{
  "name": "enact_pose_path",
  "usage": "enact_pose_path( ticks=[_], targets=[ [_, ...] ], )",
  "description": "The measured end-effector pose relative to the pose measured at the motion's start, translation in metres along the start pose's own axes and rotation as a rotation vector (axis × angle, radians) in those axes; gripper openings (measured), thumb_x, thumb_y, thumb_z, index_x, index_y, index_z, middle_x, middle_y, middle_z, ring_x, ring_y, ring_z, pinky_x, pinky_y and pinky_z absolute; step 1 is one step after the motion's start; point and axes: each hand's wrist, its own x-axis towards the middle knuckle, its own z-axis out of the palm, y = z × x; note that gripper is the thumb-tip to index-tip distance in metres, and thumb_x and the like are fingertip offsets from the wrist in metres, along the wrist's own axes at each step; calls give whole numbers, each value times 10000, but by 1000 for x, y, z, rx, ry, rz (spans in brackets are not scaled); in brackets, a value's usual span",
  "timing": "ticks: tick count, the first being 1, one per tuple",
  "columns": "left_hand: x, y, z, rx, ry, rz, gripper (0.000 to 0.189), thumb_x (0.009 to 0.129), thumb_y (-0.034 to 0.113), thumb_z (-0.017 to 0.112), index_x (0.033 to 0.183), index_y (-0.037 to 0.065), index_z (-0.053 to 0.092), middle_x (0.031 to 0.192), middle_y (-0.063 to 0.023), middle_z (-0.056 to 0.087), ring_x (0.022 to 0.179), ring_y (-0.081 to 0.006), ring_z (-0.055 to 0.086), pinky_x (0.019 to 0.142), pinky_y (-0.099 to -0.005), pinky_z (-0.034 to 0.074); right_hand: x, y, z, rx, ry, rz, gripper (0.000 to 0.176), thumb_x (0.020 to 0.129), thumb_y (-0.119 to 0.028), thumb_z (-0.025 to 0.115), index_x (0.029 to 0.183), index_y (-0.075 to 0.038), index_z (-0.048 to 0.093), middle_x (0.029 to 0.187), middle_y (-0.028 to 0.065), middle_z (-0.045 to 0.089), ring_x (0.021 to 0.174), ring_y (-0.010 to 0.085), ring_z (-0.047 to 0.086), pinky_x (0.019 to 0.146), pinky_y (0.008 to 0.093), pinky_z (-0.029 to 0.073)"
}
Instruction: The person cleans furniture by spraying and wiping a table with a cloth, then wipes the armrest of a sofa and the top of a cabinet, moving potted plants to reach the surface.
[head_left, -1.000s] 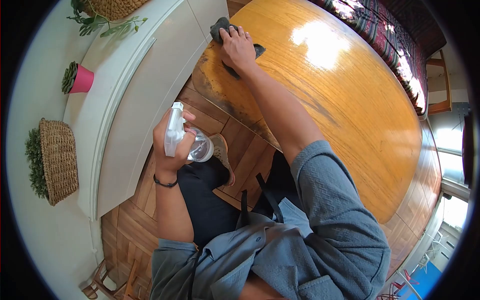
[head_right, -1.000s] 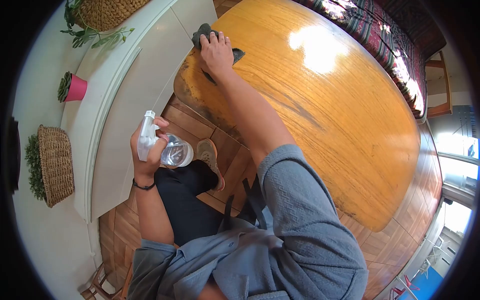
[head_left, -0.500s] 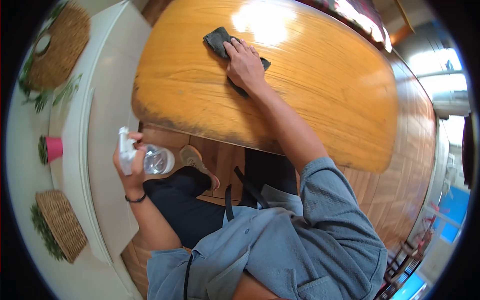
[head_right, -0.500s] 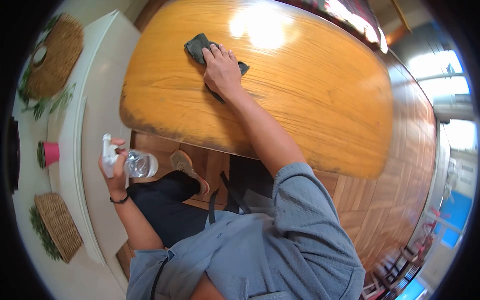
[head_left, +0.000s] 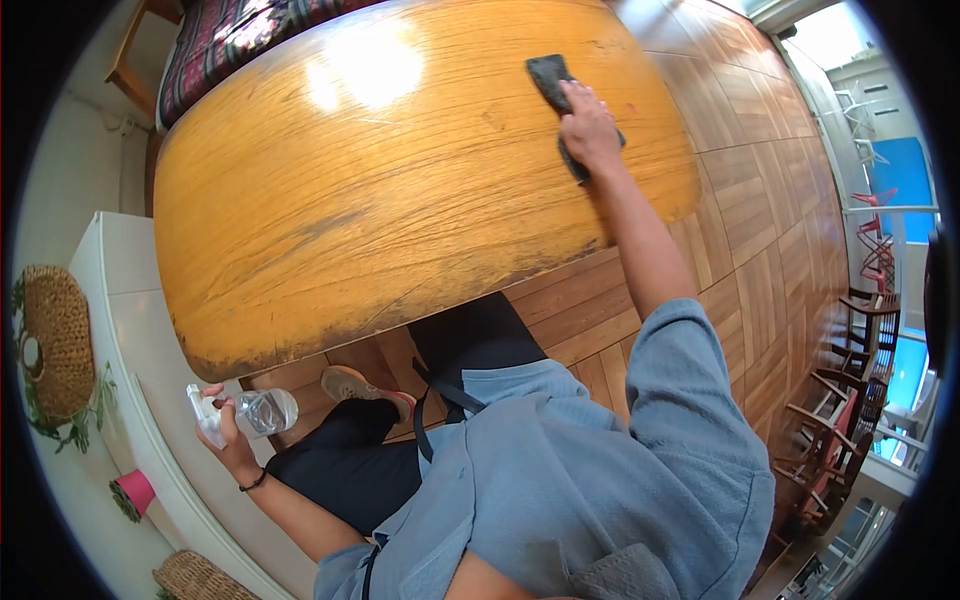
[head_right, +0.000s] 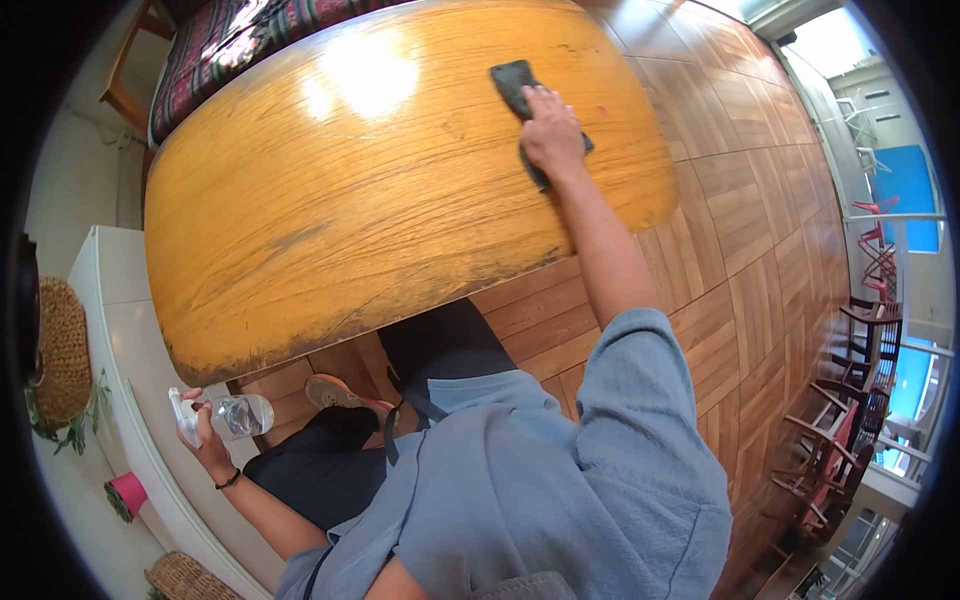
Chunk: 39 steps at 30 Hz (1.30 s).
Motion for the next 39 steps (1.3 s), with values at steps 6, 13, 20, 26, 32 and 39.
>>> enact_pose_path(
  ticks=[6,13,20,26,32,39],
  targets=[
    [1,-13,-2,22,-5,-34,228,815,14,558,1035,21,615,907,-34,548,809,-122,522,759,-250,441,7,130,-23,-31,26,140,556,872,-138,452,1425,-115,497,1478,143,482,1381,312,435,1141,437,352],
    [-7,-15,-2,52,45,-10,239,822,5,552,1054,15,611,837,-30,543,750,-114,514,705,-244,416,9,188,-51,-85,-16,516,544,887,-161,457,1428,-131,496,1467,133,496,1358,309,458,1118,418,380],
    [-11,-22,-11,64,55,-35,243,826,16,558,1063,12,610,838,-26,542,753,-112,513,717,-237,422,39,160,-5,-99,46,152,542,909,-199,460,1449,-147,473,1495,116,469,1392,299,419,1133,431,363],
    [-19,-30,-22,40,98,-37,239,818,17,567,1052,-2,611,927,-34,567,791,-121,519,762,-257,451,79,41,48,-24,33,-60,562,892,-204,464,1449,-133,465,1494,142,464,1388,355,418,1135,476,355],
    [-29,-30,-27,20,148,-84,253,796,8,569,1044,-9,612,979,-40,584,820,-128,527,785,-264,453,89,-125,104,34,-12,-268,562,881,-171,469,1439,-114,470,1476,160,478,1372,369,436,1136,489,357],
    [-32,-19,-19,-34,155,-24,279,768,12,586,1046,-1,615,986,-57,606,757,-108,542,719,-248,471,54,-332,148,185,-70,-519,526,879,-157,487,1399,-92,524,1442,164,520,1342,348,473,1123,446,365]
  ],
)
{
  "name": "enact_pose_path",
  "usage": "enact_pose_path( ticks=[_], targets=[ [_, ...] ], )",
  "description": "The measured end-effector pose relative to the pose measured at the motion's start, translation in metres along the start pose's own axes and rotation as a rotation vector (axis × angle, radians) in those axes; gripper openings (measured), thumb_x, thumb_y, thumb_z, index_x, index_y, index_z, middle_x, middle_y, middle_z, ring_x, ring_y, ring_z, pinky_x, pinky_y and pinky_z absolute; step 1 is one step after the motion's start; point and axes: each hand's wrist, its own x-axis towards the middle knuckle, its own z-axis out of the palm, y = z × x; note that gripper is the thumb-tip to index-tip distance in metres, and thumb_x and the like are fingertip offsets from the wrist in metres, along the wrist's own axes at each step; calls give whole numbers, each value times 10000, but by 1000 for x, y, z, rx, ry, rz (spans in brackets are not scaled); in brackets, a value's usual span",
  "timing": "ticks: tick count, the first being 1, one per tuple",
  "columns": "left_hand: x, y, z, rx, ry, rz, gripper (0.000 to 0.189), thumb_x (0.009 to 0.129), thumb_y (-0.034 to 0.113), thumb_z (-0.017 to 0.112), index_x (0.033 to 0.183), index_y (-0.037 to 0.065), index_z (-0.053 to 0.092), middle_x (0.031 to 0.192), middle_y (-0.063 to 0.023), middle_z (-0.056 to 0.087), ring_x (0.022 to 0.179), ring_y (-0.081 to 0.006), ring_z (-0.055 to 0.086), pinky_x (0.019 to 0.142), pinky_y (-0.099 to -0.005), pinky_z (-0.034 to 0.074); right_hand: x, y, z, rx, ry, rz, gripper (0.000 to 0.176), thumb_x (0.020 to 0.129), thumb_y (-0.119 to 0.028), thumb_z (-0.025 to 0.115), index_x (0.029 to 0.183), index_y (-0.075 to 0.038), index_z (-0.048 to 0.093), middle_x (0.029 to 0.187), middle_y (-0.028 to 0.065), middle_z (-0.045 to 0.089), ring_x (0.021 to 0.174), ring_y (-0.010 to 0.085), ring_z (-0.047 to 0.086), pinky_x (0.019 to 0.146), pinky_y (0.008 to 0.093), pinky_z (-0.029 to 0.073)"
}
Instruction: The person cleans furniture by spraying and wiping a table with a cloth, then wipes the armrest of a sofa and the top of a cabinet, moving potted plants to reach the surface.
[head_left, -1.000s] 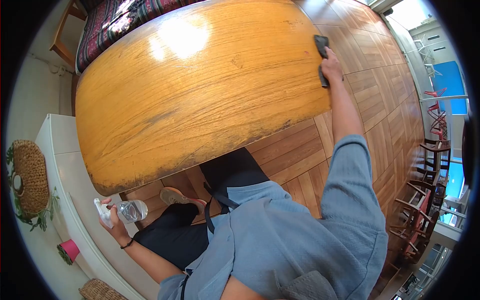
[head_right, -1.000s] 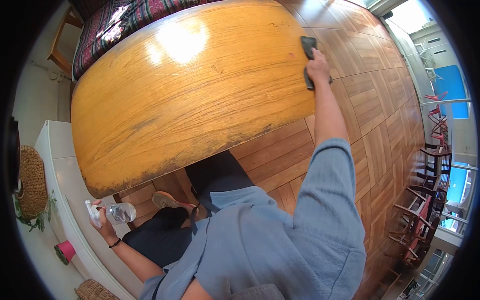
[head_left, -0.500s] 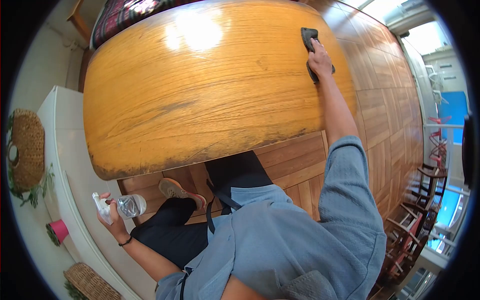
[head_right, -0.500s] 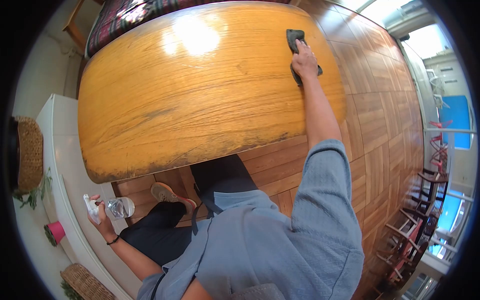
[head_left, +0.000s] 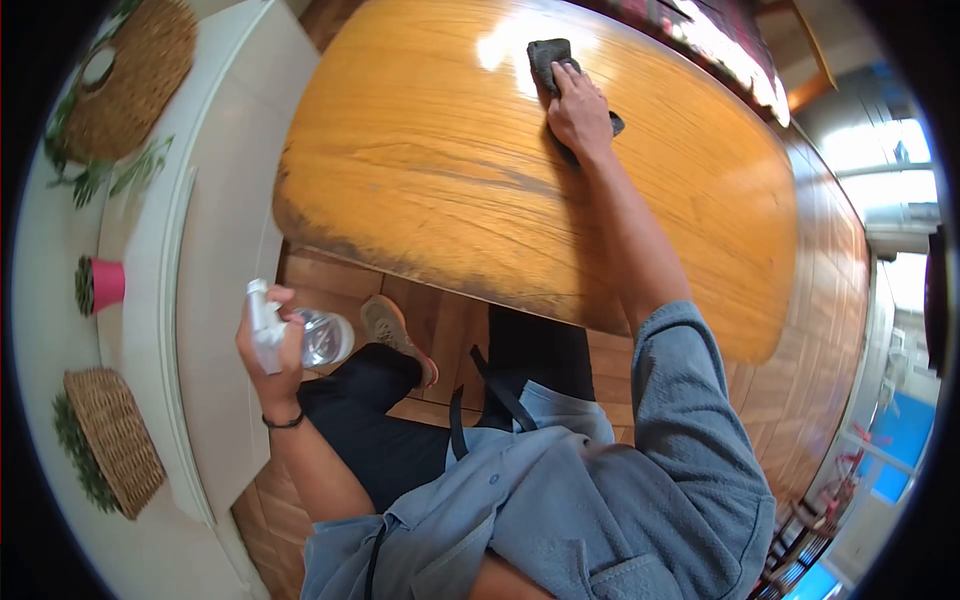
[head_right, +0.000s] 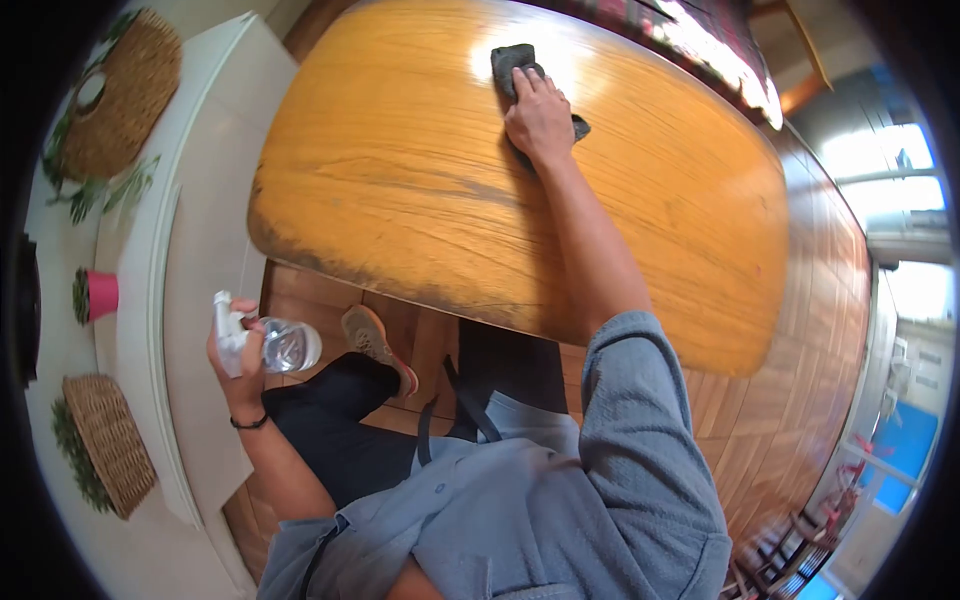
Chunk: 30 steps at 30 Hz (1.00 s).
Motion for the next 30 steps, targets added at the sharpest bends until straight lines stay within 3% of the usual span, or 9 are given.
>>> enact_pose_path(
  ticks=[7,14,19,23,27,30],
  targets=[
    [5,8,-2,-6,-16,30,231,758,-5,584,988,2,608,983,-77,600,807,-123,555,736,-262,480,45,-165,64,159,-63,-207,544,887,-159,486,1425,-73,490,1484,162,474,1379,355,428,1157,460,308],
    [20,-3,-14,73,53,37,239,733,-7,578,971,-7,601,954,-94,616,796,-145,584,732,-274,499,86,-277,117,240,29,-300,464,874,-159,506,1324,-56,550,1390,174,553,1331,378,472,1117,488,346],
    [27,-8,-13,80,57,47,242,731,-1,564,970,-10,598,958,-98,613,778,-136,585,716,-259,499,99,-281,129,251,-14,-316,441,895,-168,479,1317,-59,538,1411,175,535,1357,354,452,1127,489,335],
    [30,-10,-8,46,32,30,241,740,0,562,979,-7,597,968,-87,607,765,-117,569,709,-249,492,103,-259,129,223,74,-255,393,909,-175,472,1258,-23,569,1353,194,572,1318,350,495,1108,482,354],
    [34,-10,-2,24,-2,43,230,774,-5,570,1002,-4,602,978,-66,600,797,-97,549,725,-244,480,110,-191,105,169,40,-105,405,916,-178,460,1276,-19,558,1389,193,543,1360,335,452,1124,479,330],
    [39,-5,9,46,28,48,231,743,25,568,966,-17,606,882,-72,594,713,-129,571,667,-268,491,109,-116,79,107,14,18,423,917,-183,467,1301,-22,541,1401,188,534,1369,323,442,1133,479,320]
  ],
)
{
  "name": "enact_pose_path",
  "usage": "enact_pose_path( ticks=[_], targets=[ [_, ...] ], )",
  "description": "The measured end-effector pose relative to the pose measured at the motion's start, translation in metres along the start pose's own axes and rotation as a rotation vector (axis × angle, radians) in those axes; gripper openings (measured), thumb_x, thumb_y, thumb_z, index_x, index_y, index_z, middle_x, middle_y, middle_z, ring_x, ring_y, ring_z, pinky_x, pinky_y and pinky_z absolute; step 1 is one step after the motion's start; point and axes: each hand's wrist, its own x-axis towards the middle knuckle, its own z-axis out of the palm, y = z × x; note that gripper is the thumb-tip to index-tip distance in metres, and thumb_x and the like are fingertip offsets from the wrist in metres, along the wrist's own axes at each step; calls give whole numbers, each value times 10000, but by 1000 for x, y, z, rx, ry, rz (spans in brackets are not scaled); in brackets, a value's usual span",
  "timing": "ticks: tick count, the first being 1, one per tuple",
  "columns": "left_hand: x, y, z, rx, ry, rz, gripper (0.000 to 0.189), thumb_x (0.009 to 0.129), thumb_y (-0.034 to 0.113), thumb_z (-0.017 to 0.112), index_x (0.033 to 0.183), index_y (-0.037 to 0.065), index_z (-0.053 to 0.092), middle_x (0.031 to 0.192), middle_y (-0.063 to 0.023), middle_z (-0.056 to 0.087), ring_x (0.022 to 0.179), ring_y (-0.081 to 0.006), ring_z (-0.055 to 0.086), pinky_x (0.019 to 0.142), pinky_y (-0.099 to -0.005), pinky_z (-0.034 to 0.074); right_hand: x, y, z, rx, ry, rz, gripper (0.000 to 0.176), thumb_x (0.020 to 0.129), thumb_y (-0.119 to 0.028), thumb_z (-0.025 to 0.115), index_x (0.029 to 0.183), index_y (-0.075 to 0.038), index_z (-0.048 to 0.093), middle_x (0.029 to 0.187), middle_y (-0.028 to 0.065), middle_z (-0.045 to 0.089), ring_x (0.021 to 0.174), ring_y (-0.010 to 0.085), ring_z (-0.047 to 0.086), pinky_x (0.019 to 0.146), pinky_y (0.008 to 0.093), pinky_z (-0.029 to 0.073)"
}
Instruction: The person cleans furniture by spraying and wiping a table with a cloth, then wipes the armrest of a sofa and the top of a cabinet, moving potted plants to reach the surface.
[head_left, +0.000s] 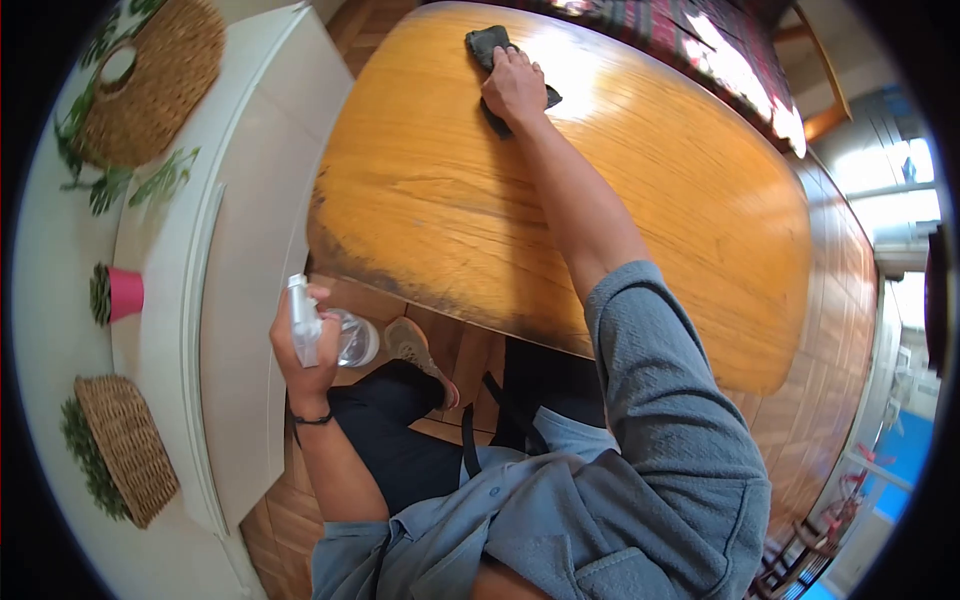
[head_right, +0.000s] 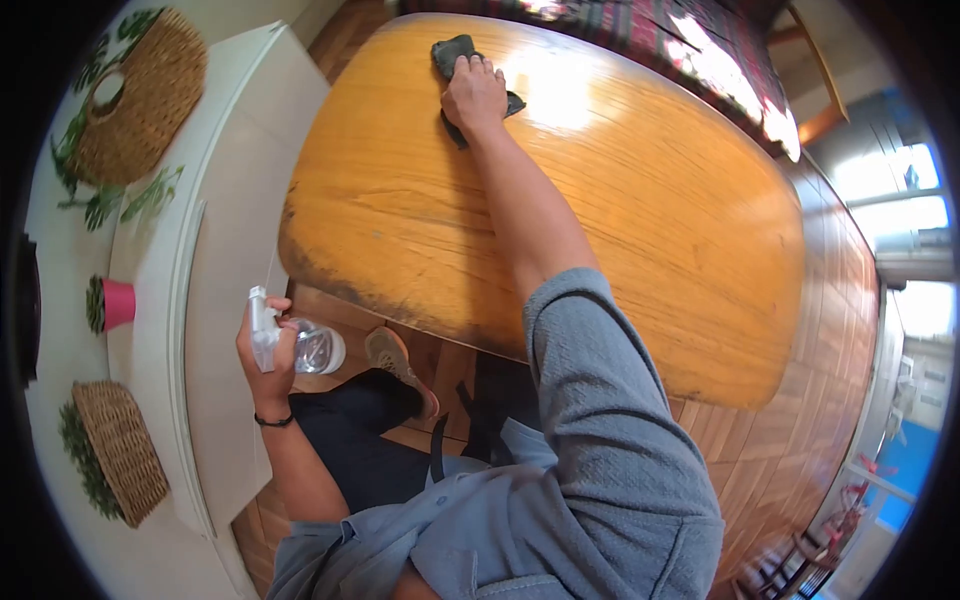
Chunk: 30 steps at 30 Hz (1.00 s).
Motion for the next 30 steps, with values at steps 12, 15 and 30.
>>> enact_pose_path(
  ticks=[12,15,30],
  targets=[
    [-4,1,21,44,-106,-95,238,797,-6,562,1028,16,617,843,-33,557,739,-121,536,718,-252,450,-112,291,-181,-249,33,522,509,964,-234,384,1449,-101,456,1526,112,433,1432,256,373,1178,449,262],
    [-3,-12,17,77,-128,-93,238,799,-2,560,1029,22,617,843,-31,557,737,-122,534,712,-251,445,-156,351,-234,-307,25,683,522,974,-243,356,1478,-132,434,1549,76,410,1450,238,348,1185,443,252],
    [-16,4,35,-25,107,-152,247,795,46,559,1034,4,607,920,-36,545,832,-143,513,747,-270,408,-302,499,-356,-424,151,1049,514,964,-247,406,1471,-173,445,1545,72,414,1440,270,357,1184,434,265]
  ],
)
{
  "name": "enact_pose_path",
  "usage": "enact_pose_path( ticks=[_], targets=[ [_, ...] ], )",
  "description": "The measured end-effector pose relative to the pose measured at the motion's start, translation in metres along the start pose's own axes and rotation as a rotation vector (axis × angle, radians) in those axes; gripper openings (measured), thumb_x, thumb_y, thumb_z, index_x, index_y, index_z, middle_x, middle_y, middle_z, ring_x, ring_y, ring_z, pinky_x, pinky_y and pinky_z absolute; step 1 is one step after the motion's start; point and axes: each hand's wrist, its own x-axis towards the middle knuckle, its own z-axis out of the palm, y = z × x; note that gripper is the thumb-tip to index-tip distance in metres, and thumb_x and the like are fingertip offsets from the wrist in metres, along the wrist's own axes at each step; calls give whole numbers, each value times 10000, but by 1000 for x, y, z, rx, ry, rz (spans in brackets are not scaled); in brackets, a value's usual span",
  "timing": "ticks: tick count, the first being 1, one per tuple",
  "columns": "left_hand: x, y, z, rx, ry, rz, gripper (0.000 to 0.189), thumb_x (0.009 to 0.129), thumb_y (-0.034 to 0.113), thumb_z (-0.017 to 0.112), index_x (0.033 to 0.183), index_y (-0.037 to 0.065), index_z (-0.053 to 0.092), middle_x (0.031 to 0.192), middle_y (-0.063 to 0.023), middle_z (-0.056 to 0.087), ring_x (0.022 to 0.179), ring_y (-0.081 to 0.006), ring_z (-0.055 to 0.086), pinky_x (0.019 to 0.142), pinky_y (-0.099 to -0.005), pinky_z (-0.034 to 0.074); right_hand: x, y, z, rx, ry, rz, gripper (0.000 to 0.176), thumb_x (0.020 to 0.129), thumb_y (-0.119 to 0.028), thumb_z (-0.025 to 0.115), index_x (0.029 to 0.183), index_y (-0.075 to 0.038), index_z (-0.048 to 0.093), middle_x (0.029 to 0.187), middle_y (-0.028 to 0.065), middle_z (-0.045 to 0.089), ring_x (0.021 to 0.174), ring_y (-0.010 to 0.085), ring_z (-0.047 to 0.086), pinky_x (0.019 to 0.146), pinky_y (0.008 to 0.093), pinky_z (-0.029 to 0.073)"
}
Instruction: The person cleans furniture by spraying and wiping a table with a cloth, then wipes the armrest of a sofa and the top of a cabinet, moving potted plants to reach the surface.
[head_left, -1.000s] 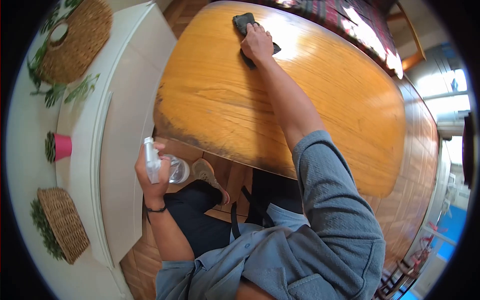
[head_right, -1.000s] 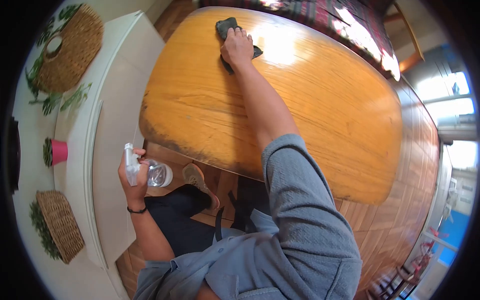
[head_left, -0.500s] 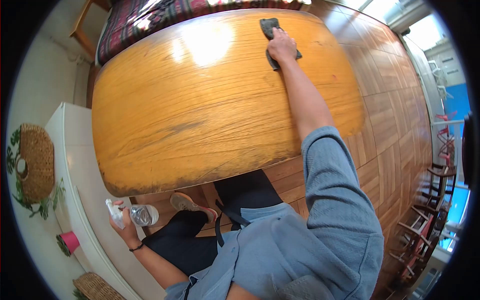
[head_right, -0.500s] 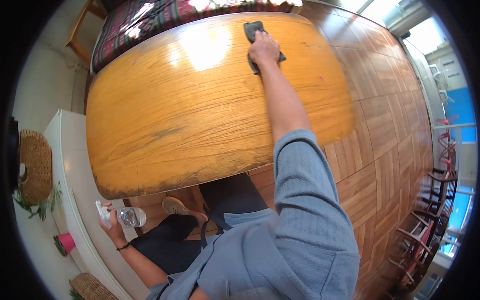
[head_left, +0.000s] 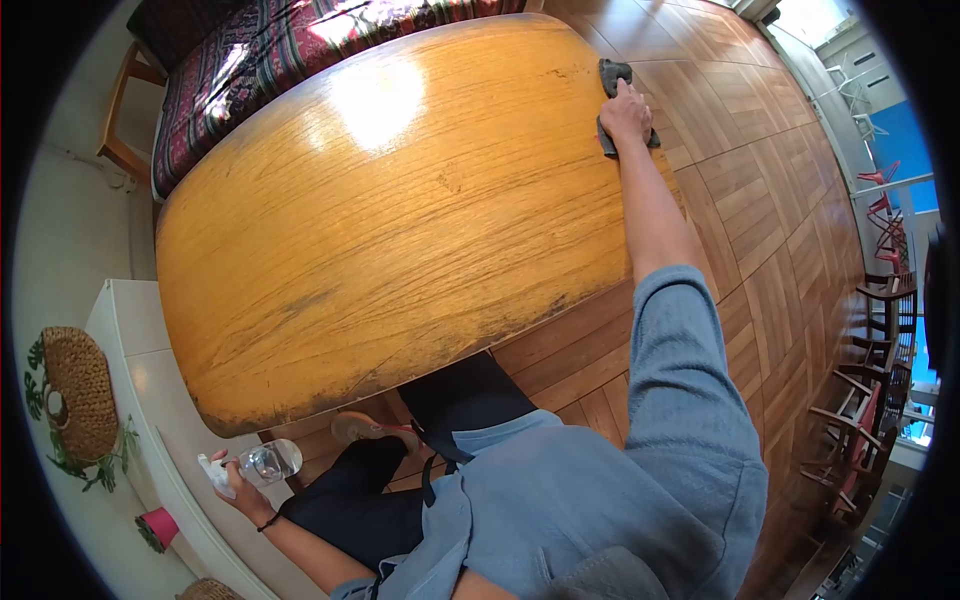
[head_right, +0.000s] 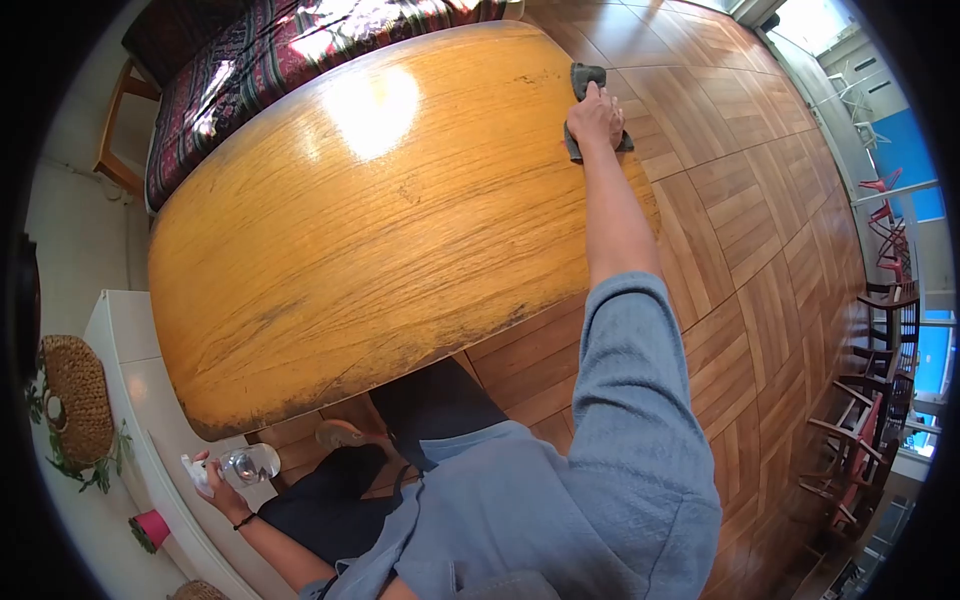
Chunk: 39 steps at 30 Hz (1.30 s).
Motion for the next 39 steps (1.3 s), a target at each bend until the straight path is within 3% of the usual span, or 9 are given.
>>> enact_pose_path(
  ticks=[6,13,16,21,29,39],
  targets=[
    [9,-27,-34,-154,-1,-2,237,854,35,549,1086,17,590,1055,-31,547,868,-121,518,811,-275,426,43,-21,25,-37,-17,-130,516,958,-247,420,1467,-170,448,1535,80,425,1408,290,402,1156,439,325],
    [0,-37,-50,-222,91,9,256,869,21,524,1123,36,557,1128,-44,529,972,-138,520,893,-294,420,83,-117,47,7,-100,-132,535,940,-216,401,1470,-167,449,1519,50,452,1386,291,429,1121,455,380],
    [-7,-36,-48,-218,97,18,252,882,27,536,1133,42,555,1119,-42,543,968,-130,532,921,-294,419,71,-176,71,-3,-52,-313,541,935,-223,399,1471,-166,452,1496,70,477,1365,303,452,1115,456,384],
    [-11,-43,-55,-127,51,45,257,854,9,546,1110,34,547,1177,-71,518,1070,-156,513,963,-316,398,17,-284,105,104,-14,-604,541,895,-222,415,1420,-117,494,1457,140,506,1339,342,473,1105,462,392],
    [-6,-12,-34,29,122,94,317,724,-6,540,1038,-7,582,1084,-133,547,891,-179,529,808,-290,453,-91,-434,124,180,-50,-861,553,884,-202,449,1424,-84,476,1455,176,496,1347,374,460,1115,464,386],
    [11,-18,-41,-4,117,82,291,709,9,545,996,-8,583,1069,-156,558,811,-167,522,793,-297,465,-220,-579,135,333,-69,-1083,490,889,-201,482,1356,-59,529,1403,181,543,1292,375,505,1070,463,421]
  ],
)
